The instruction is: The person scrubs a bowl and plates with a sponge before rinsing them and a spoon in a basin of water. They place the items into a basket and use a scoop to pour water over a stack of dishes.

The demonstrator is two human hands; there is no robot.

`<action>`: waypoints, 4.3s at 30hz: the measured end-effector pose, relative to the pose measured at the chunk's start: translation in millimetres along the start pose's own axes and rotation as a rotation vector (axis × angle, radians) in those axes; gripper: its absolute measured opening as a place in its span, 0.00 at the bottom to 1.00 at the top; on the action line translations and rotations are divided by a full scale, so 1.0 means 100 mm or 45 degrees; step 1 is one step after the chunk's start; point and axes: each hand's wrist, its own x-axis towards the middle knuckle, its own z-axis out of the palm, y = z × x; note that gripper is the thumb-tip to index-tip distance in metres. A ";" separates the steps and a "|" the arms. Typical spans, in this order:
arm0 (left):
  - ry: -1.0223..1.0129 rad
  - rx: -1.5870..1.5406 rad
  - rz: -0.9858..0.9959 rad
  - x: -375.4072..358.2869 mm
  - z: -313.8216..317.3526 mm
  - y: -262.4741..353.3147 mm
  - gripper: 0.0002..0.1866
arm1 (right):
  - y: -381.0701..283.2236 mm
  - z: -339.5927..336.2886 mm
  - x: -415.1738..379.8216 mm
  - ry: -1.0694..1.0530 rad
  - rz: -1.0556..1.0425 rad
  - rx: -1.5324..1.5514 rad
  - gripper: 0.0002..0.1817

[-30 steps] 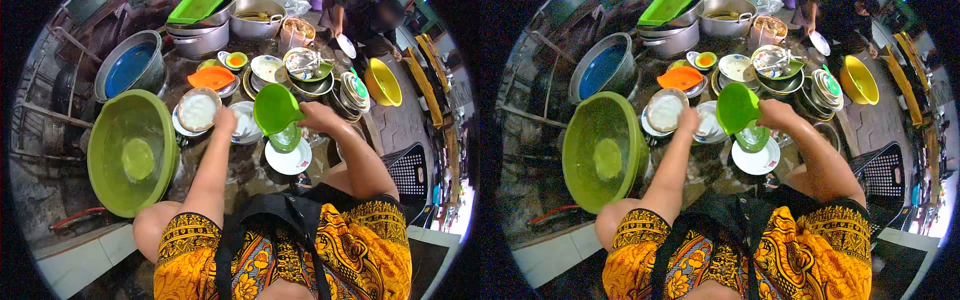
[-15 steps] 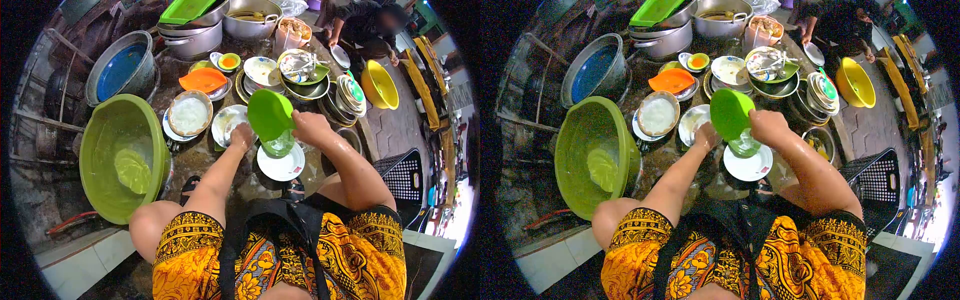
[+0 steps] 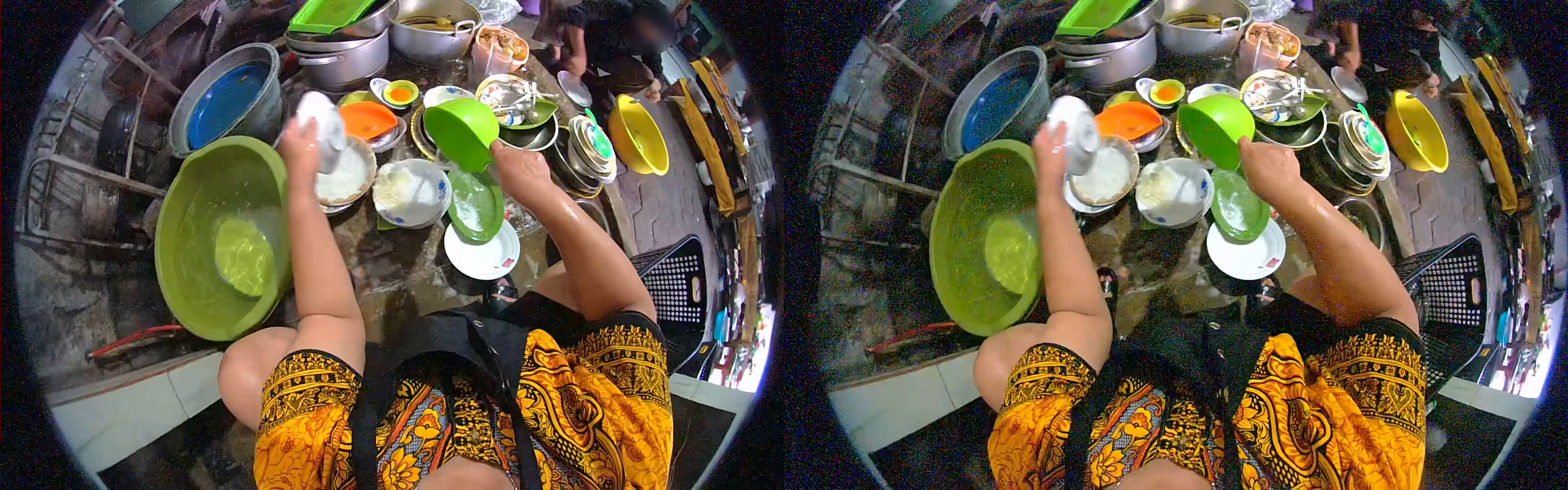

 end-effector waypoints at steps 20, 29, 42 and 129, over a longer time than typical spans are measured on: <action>-0.215 1.325 -0.969 -0.90 -1.78 -1.82 0.13 | -2.87 0.15 0.53 0.581 -0.768 0.136 0.17; 0.243 0.185 -1.379 -0.93 -1.93 -2.43 0.14 | -3.56 0.14 0.61 -0.273 -0.833 0.175 0.15; -0.248 -1.496 -0.265 -0.58 -1.31 -0.97 0.24 | -2.21 -0.54 0.33 -0.434 -0.405 1.509 0.16; -0.375 0.204 -0.405 -2.06 2.22 -1.51 0.08 | 0.37 0.15 -0.42 -0.405 -0.023 0.374 0.20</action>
